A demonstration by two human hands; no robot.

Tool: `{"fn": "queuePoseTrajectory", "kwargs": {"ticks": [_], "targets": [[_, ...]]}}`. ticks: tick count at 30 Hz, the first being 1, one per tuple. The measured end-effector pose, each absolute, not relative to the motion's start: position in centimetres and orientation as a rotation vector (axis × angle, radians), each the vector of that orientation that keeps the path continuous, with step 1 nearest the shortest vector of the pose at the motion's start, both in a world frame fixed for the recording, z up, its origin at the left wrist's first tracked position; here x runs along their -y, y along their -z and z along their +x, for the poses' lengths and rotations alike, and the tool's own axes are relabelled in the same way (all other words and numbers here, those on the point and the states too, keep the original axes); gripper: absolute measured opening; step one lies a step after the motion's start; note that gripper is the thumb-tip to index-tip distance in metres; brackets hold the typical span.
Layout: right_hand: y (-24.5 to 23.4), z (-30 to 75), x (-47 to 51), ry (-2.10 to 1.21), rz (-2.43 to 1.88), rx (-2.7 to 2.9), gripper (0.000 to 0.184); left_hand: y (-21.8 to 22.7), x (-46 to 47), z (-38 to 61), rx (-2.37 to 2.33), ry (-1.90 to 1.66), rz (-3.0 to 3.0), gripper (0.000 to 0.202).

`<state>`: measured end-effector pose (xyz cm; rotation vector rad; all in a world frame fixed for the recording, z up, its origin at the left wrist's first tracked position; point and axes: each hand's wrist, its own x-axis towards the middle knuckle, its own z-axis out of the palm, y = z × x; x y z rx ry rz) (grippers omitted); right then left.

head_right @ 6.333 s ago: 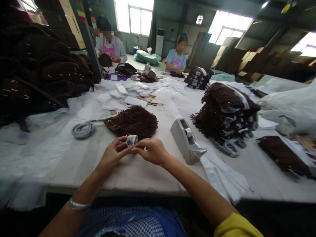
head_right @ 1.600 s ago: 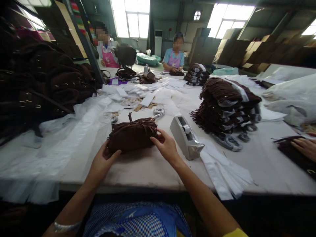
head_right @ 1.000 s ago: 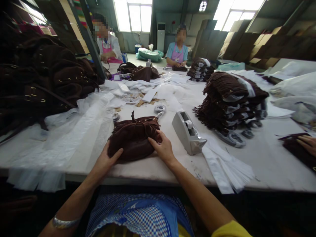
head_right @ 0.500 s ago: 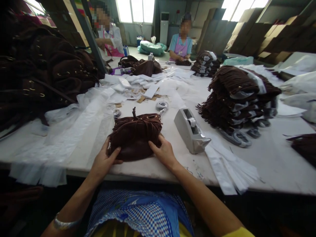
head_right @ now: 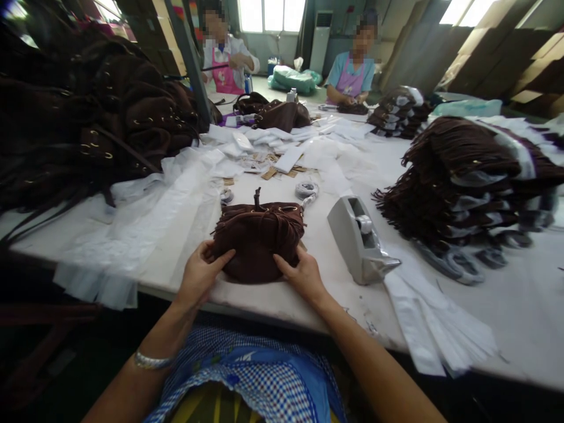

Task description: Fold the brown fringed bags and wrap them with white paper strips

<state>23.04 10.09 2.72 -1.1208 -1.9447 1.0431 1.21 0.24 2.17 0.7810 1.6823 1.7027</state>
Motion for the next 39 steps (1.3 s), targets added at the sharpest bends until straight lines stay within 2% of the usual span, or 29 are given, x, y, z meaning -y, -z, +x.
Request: {"fn": "queuePoseTrajectory", "kwargs": {"ticks": [4, 9, 13, 14, 17, 21, 26, 34, 39], "targets": [[-2.8, 23.4, -9.2, -1.291, -1.017, 1.807, 0.033, -2.5, 0.8, 0.2, -1.785, -1.614, 0.825, 0.040], [-3.3, 23.8, -8.5, -1.160, -1.070, 1.818, 0.031, -2.3, 1.6, -0.6, -2.058, -1.389, 0.997, 0.040], [-3.7, 23.9, -9.2, -1.169, -1.065, 1.717, 0.066, -2.1, 1.7, -1.0, -1.969, -1.399, 1.055, 0.042], [-3.8, 23.8, -9.4, -1.197, -1.052, 1.724, 0.069, -2.1, 1.7, -1.0, -1.937, -1.390, 1.057, 0.041], [-4.3, 23.5, -10.0, -1.252, -0.997, 1.771, 0.052, -2.2, 1.6, -1.1, -1.808, -1.412, 0.993, 0.041], [-4.9, 23.2, -9.9, -1.137, -1.032, 1.770, 0.032, -2.2, 1.5, -1.0, -1.711, -1.500, 0.922, 0.053], [-4.6, 24.4, -9.8, -0.953, -1.075, 1.939, 0.018, -1.6, 2.0, -1.9, -1.978, -1.313, 1.059, 0.043], [-4.7, 25.9, -10.1, -0.832, -1.035, 2.092, 0.008, -1.9, 2.5, -2.7, -2.044, -1.234, 1.423, 0.036], [-4.4, 26.2, -10.5, -0.764, -0.977, 2.206, 0.014, -2.9, 2.9, -2.7, -1.978, -0.988, 1.384, 0.034]]}}
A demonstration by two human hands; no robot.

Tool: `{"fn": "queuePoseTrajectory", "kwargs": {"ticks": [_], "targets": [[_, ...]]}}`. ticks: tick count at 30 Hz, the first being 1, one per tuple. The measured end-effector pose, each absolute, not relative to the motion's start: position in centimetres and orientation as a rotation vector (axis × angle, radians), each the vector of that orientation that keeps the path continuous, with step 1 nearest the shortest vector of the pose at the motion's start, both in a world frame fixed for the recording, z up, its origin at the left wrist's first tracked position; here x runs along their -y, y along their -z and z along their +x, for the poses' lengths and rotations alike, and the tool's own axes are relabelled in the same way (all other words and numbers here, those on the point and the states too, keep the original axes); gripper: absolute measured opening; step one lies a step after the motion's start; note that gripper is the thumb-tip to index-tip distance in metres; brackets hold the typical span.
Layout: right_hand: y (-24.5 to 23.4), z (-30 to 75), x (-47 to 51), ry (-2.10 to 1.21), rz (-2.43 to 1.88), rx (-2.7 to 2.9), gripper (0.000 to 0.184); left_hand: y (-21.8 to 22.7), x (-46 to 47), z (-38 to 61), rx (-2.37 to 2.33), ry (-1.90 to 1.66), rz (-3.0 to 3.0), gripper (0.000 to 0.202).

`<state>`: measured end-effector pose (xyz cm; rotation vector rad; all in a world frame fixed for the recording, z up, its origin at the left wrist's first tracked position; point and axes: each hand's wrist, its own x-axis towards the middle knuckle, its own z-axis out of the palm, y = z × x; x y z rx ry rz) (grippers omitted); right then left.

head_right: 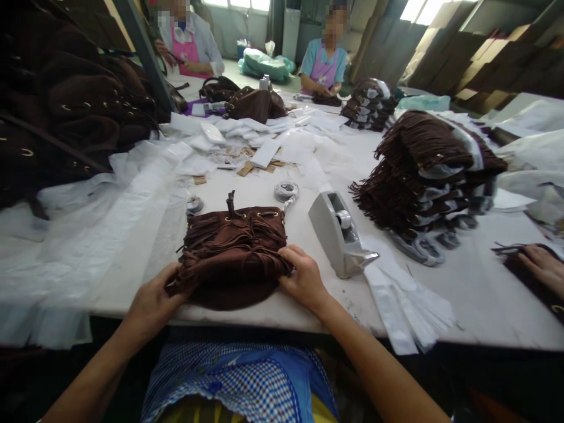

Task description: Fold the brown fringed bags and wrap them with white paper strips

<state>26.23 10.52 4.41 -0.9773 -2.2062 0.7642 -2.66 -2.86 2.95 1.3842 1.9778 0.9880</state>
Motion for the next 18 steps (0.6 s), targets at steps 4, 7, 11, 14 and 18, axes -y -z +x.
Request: {"fn": "queuePoseTrajectory", "kwargs": {"ticks": [4, 7, 11, 14, 18], "targets": [[-3.2, 27.0, -11.4, -0.719, -0.976, 2.315, 0.030, -3.0, 2.8, -3.1, -1.898, -0.953, 1.554, 0.027], [-2.7, 27.4, -11.7, -0.630, -0.888, 2.436, 0.028, -2.8, 3.0, -3.2, -1.892, -0.958, 1.682, 0.015], [-2.3, 27.6, -11.8, -0.442, -0.825, 2.486, 0.021, -2.8, 3.6, -2.3, -2.028, -1.026, 1.653, 0.007], [-1.8, 27.8, -11.6, -0.364, -0.805, 2.464, 0.018, -3.1, 4.5, -1.7, -1.948, -1.206, 1.412, 0.018], [-1.4, 28.0, -11.7, -0.359, -0.756, 2.457, 0.021, -4.2, 5.9, -1.7, -1.515, -1.393, 0.810, 0.043]]}}
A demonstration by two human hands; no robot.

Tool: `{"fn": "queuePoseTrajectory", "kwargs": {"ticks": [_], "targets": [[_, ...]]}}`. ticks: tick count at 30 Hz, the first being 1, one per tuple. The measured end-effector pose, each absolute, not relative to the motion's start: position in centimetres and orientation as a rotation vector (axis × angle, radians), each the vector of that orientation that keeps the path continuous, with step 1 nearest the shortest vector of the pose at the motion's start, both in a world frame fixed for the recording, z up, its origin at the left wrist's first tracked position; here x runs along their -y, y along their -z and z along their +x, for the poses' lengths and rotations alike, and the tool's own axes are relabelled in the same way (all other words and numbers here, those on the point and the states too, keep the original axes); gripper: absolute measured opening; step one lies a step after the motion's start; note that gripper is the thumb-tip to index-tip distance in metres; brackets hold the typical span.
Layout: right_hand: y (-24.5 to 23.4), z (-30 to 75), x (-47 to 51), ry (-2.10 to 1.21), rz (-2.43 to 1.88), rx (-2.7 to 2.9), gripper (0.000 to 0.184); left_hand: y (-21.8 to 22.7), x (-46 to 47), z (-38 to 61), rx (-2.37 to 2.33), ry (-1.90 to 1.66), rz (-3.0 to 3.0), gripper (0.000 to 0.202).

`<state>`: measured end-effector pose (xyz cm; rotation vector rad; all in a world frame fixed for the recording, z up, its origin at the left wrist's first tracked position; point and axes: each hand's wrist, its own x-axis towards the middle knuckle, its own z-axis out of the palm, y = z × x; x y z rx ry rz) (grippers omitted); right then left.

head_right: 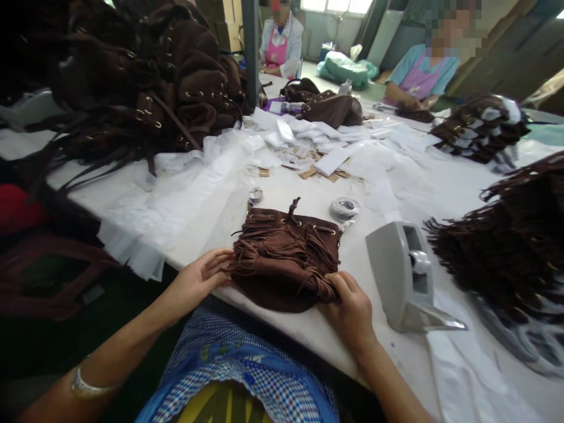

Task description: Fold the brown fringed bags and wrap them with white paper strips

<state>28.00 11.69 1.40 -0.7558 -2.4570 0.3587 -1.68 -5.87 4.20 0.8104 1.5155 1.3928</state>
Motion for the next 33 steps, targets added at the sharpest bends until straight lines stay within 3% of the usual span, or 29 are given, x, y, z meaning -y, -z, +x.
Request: {"fn": "queuePoseTrajectory", "kwargs": {"ticks": [3, 6, 18, 22, 25, 29, 33], "targets": [[-1.4, 28.1, -11.9, -0.363, -0.723, 2.458, 0.021, -5.1, 5.9, -1.8, -1.345, -1.368, 0.505, 0.039], [-1.3, 28.1, -12.0, -0.364, -0.688, 2.456, 0.017, -5.8, 4.5, -1.8, -1.345, -1.207, 0.443, 0.054], [-1.9, 28.4, -12.1, -0.444, -0.772, 2.514, 0.019, -4.4, 2.5, -4.8, -1.534, -1.026, 0.921, 0.043], [-2.0, 28.0, -11.9, -0.488, -0.843, 2.481, 0.019, -5.7, 4.0, -5.4, -1.908, -0.862, 1.092, 0.043], [-2.3, 27.7, -11.5, -0.508, -0.869, 2.458, 0.019, -8.1, 4.2, -3.8, -2.359, -1.054, 1.486, 0.039], [-3.2, 27.4, -11.3, -0.541, -0.903, 2.455, 0.021, -9.8, 2.3, 1.1, -1.995, -1.136, 2.373, 0.048], [-4.4, 28.6, -11.2, -0.684, -0.889, 2.445, 0.036, -8.7, 0.8, 4.3, -1.869, -1.062, 2.616, 0.032]]}}
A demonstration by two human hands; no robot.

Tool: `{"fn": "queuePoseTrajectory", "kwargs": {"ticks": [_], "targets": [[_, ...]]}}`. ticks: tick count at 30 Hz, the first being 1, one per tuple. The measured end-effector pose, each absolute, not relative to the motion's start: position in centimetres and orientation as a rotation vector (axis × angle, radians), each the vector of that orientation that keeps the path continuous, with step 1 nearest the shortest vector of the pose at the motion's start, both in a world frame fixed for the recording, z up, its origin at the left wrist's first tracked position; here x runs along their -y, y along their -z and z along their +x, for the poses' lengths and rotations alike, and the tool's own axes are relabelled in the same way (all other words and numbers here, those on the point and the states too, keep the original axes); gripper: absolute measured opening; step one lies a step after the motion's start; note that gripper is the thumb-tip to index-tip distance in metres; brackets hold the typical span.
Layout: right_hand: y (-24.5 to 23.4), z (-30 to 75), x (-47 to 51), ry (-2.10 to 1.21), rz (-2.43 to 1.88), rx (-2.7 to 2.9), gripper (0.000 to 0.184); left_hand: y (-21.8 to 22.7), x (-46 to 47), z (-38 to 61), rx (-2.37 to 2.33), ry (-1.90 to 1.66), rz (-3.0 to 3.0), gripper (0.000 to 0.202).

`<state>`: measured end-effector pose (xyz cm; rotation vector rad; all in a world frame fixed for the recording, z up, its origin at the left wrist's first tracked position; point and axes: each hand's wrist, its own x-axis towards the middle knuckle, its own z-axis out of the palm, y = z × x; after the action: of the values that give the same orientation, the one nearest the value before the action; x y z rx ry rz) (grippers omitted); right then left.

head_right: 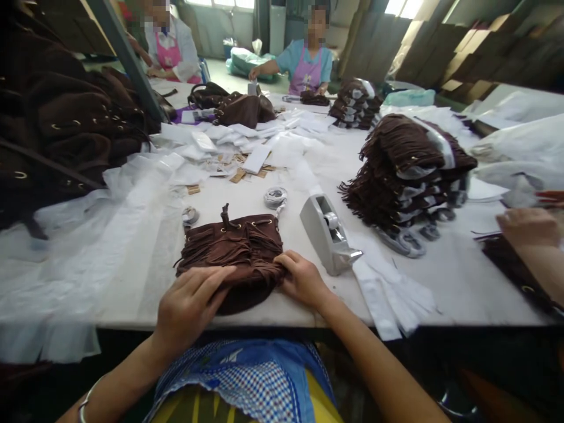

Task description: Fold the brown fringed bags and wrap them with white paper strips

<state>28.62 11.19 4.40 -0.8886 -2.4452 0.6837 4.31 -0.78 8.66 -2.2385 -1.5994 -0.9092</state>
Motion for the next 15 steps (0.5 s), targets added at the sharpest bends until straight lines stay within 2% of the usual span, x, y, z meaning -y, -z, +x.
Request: {"fn": "queuePoseTrajectory", "kwargs": {"ticks": [4, 9, 15], "targets": [[-5.3, 30.6, -9.5, -0.734, -0.885, 2.338, 0.053, -6.7, 1.5, 5.1, 1.532, 0.777, -2.283, 0.028], [-5.5, 30.1, -5.2, -0.444, -0.848, 2.132, 0.043, -4.4, 2.9, 5.8, 1.554, 0.623, -2.412, 0.048], [-3.1, 28.5, -5.6, -0.265, -0.512, 2.463, 0.038, -3.3, 4.1, 5.0, 1.528, 0.305, -2.534, 0.066]]}}
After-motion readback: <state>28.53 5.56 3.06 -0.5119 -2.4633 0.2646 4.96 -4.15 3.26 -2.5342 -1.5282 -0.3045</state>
